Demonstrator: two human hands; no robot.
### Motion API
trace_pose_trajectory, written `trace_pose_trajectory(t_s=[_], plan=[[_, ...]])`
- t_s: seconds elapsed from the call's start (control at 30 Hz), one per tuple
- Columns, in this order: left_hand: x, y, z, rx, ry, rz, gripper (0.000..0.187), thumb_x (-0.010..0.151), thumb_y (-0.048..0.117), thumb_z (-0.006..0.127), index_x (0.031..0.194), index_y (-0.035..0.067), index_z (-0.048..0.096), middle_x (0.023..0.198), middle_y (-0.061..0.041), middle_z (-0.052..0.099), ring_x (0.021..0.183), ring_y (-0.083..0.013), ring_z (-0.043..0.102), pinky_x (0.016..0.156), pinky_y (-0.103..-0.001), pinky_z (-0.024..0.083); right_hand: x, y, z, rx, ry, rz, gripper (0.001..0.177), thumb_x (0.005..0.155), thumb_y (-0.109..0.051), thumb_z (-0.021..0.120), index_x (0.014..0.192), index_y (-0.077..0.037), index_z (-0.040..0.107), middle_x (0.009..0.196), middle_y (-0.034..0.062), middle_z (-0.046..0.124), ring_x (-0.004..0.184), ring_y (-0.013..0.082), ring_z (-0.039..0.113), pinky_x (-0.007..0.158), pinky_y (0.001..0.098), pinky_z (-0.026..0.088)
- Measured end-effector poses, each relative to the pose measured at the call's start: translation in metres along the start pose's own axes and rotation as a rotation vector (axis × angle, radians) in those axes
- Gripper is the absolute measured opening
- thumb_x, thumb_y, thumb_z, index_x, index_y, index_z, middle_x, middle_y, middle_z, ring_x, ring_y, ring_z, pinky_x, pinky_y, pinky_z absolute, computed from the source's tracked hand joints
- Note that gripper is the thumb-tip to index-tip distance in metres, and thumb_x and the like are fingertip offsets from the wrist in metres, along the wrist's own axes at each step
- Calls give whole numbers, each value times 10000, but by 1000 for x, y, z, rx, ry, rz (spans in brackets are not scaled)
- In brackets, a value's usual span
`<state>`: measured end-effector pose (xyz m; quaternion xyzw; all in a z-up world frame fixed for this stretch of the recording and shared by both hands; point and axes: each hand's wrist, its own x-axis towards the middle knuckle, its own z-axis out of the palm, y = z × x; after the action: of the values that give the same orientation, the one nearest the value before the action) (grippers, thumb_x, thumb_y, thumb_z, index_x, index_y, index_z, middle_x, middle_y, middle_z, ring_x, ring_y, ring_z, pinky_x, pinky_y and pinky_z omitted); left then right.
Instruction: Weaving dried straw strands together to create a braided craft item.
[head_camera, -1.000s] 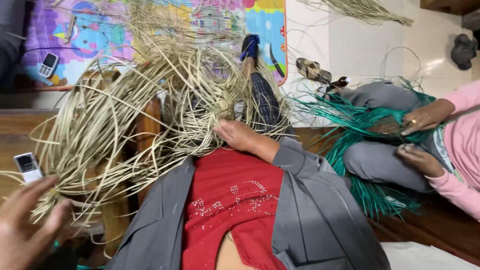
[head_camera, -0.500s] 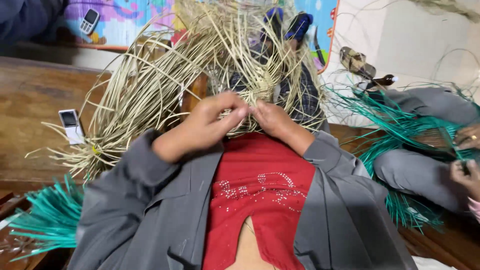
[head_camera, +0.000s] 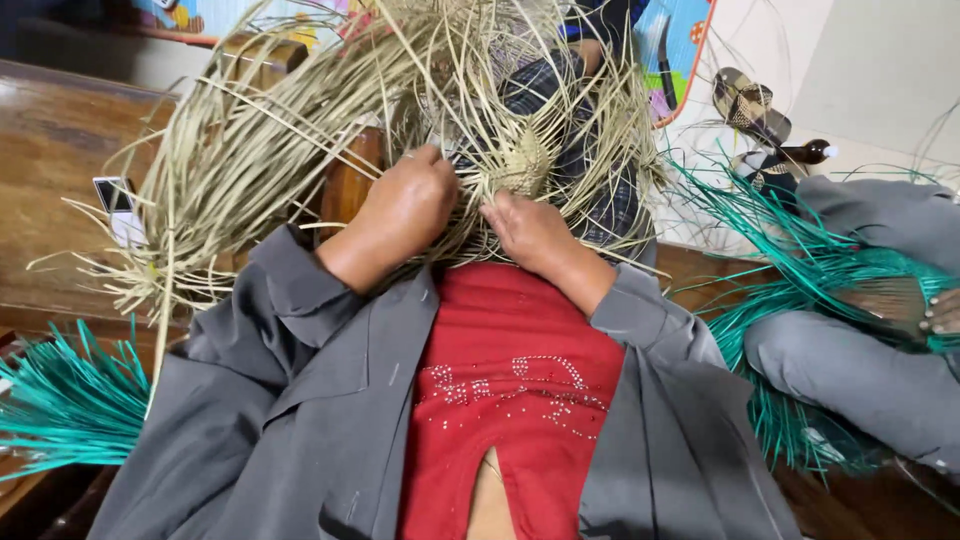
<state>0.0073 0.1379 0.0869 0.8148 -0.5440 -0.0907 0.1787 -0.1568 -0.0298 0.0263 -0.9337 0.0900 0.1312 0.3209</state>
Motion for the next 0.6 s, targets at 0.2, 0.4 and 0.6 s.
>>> trace_pose_trajectory(t_s=[0.2,0.4,0.6], plan=[[18,7,75,-938,-148,-544,307,886,294,803,1047,35,765,940,-143,754,901,-279,743,739,-377,547,-14,21,-10,-107,129,-166,357,1070,-407,404,927,-102,522,672,210,636,666,475,681,611,580,531],[43,33,107,-1371,-30,-755,173,884,175,807,859,24,729,725,-42,686,642,-138,643,539,-258,500,-5,55,1,-198,383,-364,308,1021,-352,493,830,-115,531,574,115,571,568,374,661,536,490,527],[62,49,74,-1235,-48,-637,226,886,204,837,776,45,719,658,-53,702,608,-92,621,547,-242,485,19,74,-20,-390,680,-664,260,989,-257,542,754,-147,530,595,62,472,554,293,557,556,425,478]])
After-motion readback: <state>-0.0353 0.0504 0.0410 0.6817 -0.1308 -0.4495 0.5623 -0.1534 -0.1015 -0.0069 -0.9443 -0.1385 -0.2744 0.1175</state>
